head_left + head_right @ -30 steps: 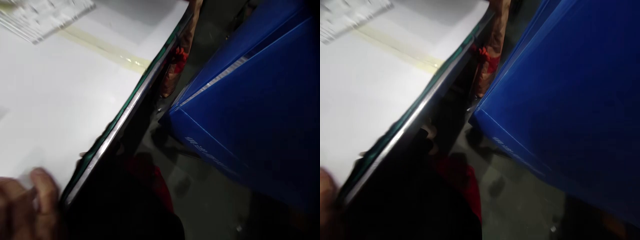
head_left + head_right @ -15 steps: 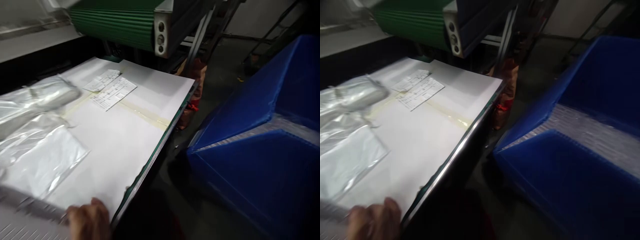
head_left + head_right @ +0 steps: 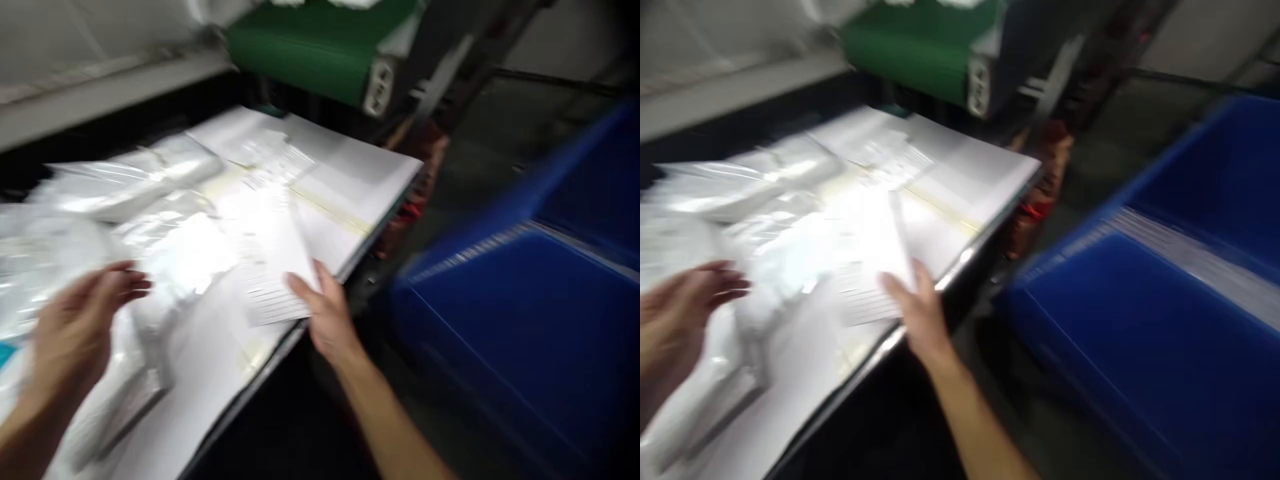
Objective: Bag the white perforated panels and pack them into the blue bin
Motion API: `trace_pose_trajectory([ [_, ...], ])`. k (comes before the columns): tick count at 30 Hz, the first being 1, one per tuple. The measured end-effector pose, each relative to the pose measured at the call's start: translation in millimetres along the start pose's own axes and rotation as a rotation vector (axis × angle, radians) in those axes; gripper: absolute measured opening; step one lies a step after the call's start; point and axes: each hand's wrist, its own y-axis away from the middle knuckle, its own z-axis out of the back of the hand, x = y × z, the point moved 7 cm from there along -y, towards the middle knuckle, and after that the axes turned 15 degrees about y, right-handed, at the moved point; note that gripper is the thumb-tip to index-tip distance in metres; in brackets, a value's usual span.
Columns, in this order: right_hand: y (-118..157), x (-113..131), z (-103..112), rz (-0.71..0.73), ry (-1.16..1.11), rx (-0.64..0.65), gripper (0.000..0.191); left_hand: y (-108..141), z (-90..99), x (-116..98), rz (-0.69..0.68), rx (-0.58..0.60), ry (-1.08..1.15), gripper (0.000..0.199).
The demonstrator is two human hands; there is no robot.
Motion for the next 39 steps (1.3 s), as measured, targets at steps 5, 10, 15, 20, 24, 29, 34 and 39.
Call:
trace_pose_trajectory([
  [5, -36, -7, 21, 0.049, 0.281, -0.211, 0.051, -37, -13.5, 2, -0.191, 0.278, -0.263, 0.030],
  [10, -36, -15, 20, 0.010, 0.548, -0.202, 0.052, -30, -52.3, -4, -0.285, 0.442, -0.351, 0.023],
  [15, -35, -13, 20, -0.007, 0.604, -0.191, 0.052, -20, -77.3, -8, -0.323, 0.484, -0.368, 0.024],
  [20, -34, -7, 17, -0.011, 0.643, -0.204, 0.055, -22, -79.6, -6, -0.289, 0.463, -0.311, 0.019],
  [24, -30, -5, 16, -0.030, 0.646, -0.204, 0.059, -22, -74.4, -2, -0.204, 0.429, -0.228, 0.022],
  [29, -27, -6, 18, -0.035, 0.641, -0.214, 0.062, -31, -71.8, 11, -0.028, 0.433, -0.086, 0.011],
  [34, -25, -7, 18, -0.003, 0.609, -0.217, 0.062, -40, -71.2, 11, 0.104, 0.582, 0.085, 0.027],
  [39, -18, 0, 13, 0.001, 0.569, -0.256, 0.065, -39, -63.3, 7, 0.151, 0.671, 0.214, 0.025],
])
